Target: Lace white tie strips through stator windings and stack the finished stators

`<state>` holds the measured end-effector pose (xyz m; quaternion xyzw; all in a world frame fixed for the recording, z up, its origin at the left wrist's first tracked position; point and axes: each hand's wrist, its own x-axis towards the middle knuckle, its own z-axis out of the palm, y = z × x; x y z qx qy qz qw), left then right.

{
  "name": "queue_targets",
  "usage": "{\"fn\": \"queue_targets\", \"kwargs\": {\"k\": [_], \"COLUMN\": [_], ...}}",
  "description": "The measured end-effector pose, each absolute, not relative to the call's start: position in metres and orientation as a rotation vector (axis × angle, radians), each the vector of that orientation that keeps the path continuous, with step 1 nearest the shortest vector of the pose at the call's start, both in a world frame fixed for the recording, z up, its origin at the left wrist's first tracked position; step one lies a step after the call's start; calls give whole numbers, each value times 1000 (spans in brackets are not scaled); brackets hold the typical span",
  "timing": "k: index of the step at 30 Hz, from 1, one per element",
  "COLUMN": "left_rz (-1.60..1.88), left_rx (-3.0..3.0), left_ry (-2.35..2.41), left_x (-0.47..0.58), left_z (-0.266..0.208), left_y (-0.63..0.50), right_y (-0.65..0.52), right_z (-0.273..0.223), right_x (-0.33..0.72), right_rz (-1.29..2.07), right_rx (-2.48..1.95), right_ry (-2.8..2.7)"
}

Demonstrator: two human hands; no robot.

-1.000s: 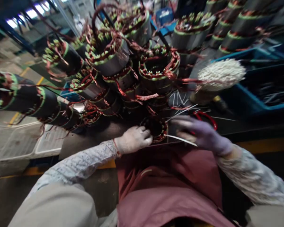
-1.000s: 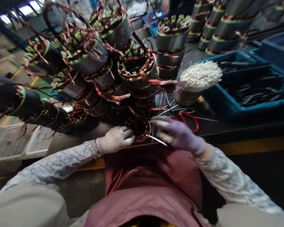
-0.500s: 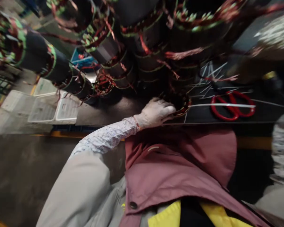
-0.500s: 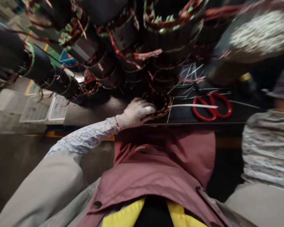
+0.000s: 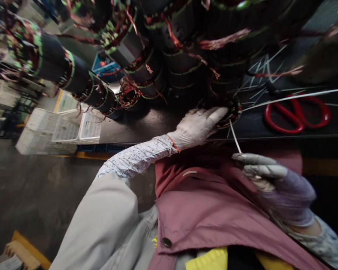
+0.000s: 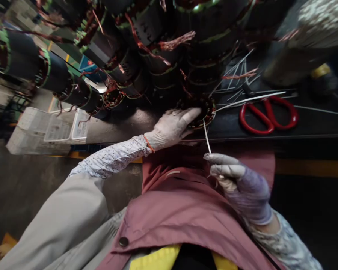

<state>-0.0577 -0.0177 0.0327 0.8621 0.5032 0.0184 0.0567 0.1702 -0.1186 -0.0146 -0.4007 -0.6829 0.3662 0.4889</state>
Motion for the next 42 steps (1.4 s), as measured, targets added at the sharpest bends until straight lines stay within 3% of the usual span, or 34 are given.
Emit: {"fn": "queue_targets", "kwargs": {"k": [6, 23, 34, 42], "left_rz": [96, 129, 902, 579], "left_rx": [2741, 2577, 2382, 2620], "left_ry": [1294, 1405, 1290, 1292], "left_x": [-62, -60, -68, -66], "left_z": [33, 33, -9, -2], "left_y": [-6, -5, -17, -15], "right_y": [-133, -92, -69, -40], "right_z": [-18, -32, -19, -8], "right_x": [160, 133, 120, 114], "right_rz": [976, 760, 540, 404], "right_rx": [-749, -951, -1029, -1238], "right_ry": [-1750, -1645, -1628, -1905]}}
